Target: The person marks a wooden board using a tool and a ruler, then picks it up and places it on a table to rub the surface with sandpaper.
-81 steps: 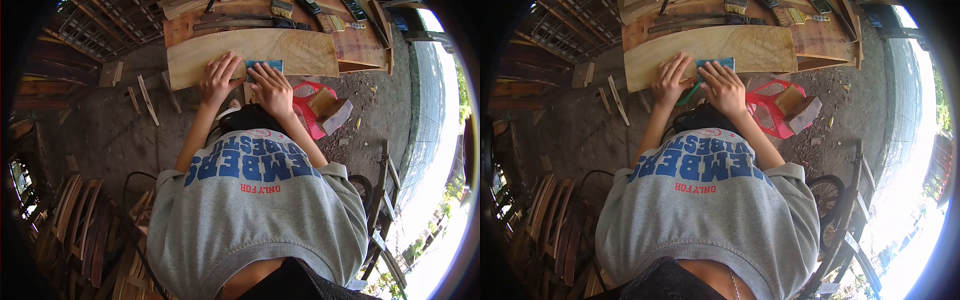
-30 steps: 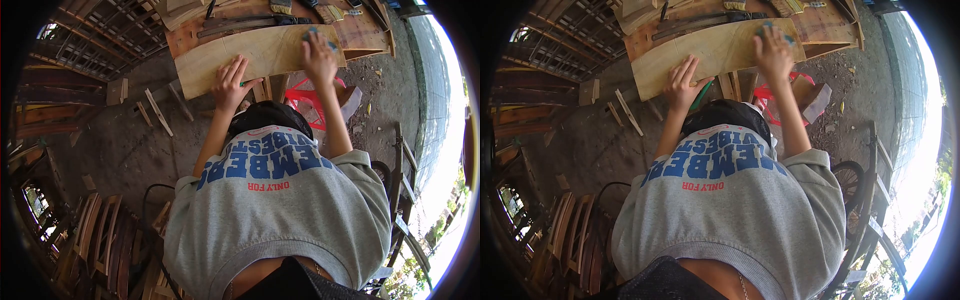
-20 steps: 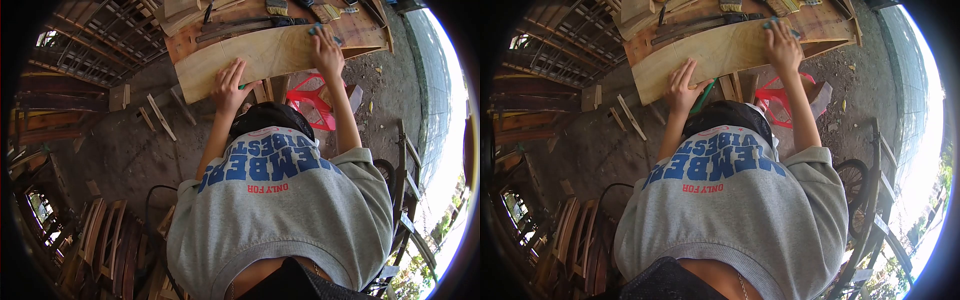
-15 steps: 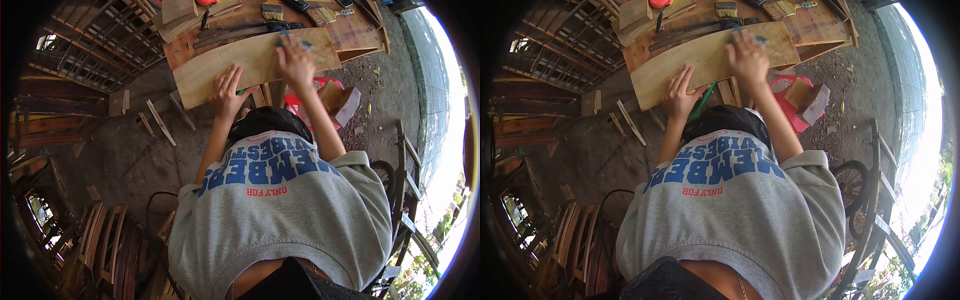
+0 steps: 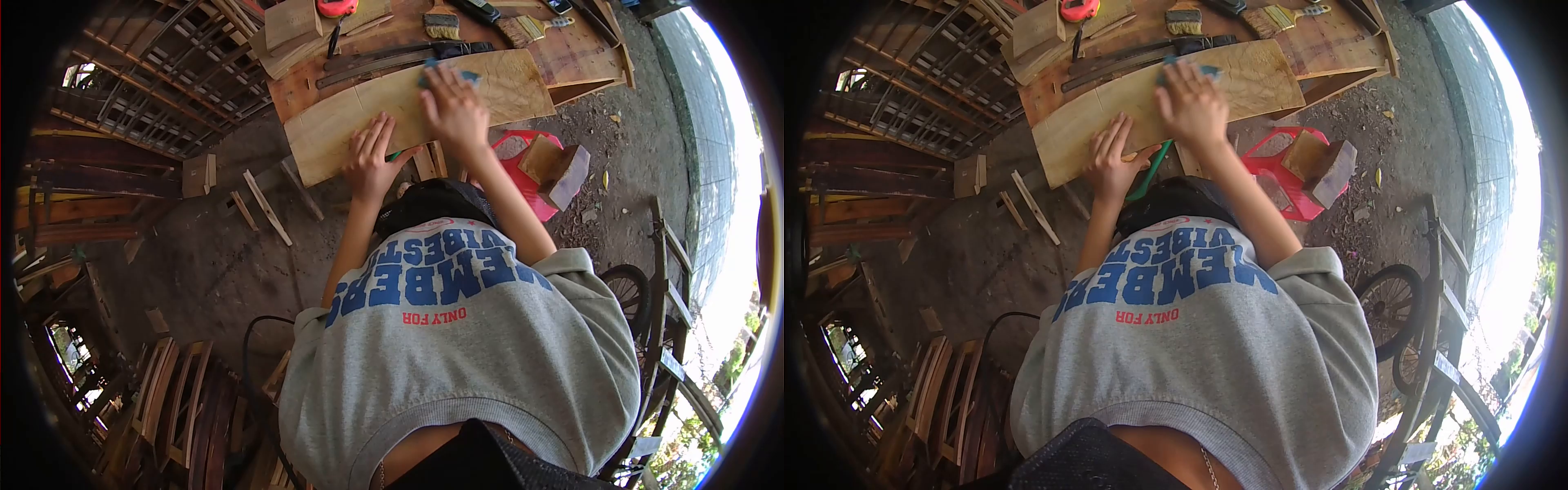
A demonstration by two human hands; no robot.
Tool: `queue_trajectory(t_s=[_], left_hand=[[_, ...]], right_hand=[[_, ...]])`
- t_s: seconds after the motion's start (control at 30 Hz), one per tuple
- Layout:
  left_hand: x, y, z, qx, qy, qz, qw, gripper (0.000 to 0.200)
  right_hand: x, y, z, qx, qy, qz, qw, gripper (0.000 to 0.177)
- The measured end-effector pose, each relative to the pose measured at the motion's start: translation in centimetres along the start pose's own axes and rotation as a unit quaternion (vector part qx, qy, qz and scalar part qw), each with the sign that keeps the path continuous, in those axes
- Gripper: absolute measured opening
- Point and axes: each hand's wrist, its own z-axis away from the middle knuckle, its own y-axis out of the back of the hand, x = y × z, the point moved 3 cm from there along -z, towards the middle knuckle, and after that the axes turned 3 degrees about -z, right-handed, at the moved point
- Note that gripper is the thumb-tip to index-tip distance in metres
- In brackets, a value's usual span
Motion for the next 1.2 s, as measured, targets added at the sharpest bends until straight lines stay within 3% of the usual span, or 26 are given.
queue_trajectory(t_s=[0.07,0.13,0.27,0.33,0.43,0.5,0.6,0.63,0.67,0.7,0.77,0.83,0.97,1.03,1.07,1.1,1.13,1.2], left_hand=[[-0.3,0.1,0.2,-0.008,0.004,-0.001,1.000,0.062],[-0.3,0.1,0.1,-0.008,-0.003,0.003,1.000,0.062],[0.0,0.5,-0.4,0.005,-0.008,0.007,1.000,0.061],[0.2,0.5,-0.3,0.006,-0.002,0.013,1.000,0.061],[0.3,0.5,-0.4,0.004,0.001,0.011,1.000,0.060],[-0.1,0.1,-0.1,0.004,0.003,0.020,1.000,0.059],[-0.2,0.4,-0.2,0.001,0.003,0.028,1.000,0.057],[0.0,0.5,-0.3,0.004,0.006,0.030,1.000,0.056],[0.1,0.6,-0.4,0.006,0.007,0.032,0.999,0.056],[0.2,0.8,-0.6,0.007,0.009,0.036,0.999,0.056],[0.4,0.7,-0.6,0.015,0.015,0.042,0.999,0.056],[0.3,0.6,-0.4,0.024,0.013,0.040,0.999,0.056],[0.0,0.4,-0.1,0.006,0.000,0.023,1.000,0.057],[0.0,0.6,-0.4,0.002,0.003,0.013,1.000,0.058],[0.0,0.6,-0.5,0.002,0.002,0.016,1.000,0.058],[0.2,0.7,-0.6,0.005,0.003,0.020,1.000,0.058],[0.2,0.8,-0.5,0.007,0.004,0.024,1.000,0.058],[0.3,0.7,-0.4,0.009,0.007,0.024,1.000,0.058]], right_hand=[[-4.7,-0.4,2.1,-0.052,0.063,-0.053,0.995,0.041],[-3.4,0.3,1.5,-0.057,0.062,-0.050,0.995,0.040],[7.9,2.6,-1.7,0.015,-0.048,0.043,0.998,0.040],[11.0,2.7,-2.0,0.064,-0.040,0.131,0.989,0.042],[3.7,1.5,-0.6,0.015,-0.044,0.091,0.995,0.044],[-2.3,0.0,1.5,-0.006,0.037,0.004,0.999,0.042],[-2.9,0.2,1.7,-0.044,0.091,-0.053,0.993,0.041],[-0.8,0.7,0.7,-0.027,0.068,-0.020,0.997,0.039],[0.5,3.1,-0.8,-0.137,-0.119,-0.002,0.983,0.038],[5.1,2.5,-1.7,-0.016,-0.051,-0.002,0.999,0.038],[9.7,3.1,-2.9,0.082,-0.041,0.137,0.986,0.041],[6.3,1.7,-1.8,0.045,-0.058,0.091,0.993,0.042],[-4.0,-0.5,2.2,-0.071,0.066,-0.042,0.994,0.044],[-2.3,0.0,1.6,-0.081,0.064,-0.050,0.993,0.044],[0.4,0.5,0.7,-0.048,0.053,0.009,0.997,0.044],[2.9,1.7,-0.2,-0.086,-0.066,0.064,0.992,0.043],[7.1,1.8,-1.0,-0.015,-0.059,0.070,0.996,0.044],[12.8,3.2,-2.2,0.040,-0.066,0.071,0.994,0.046]])
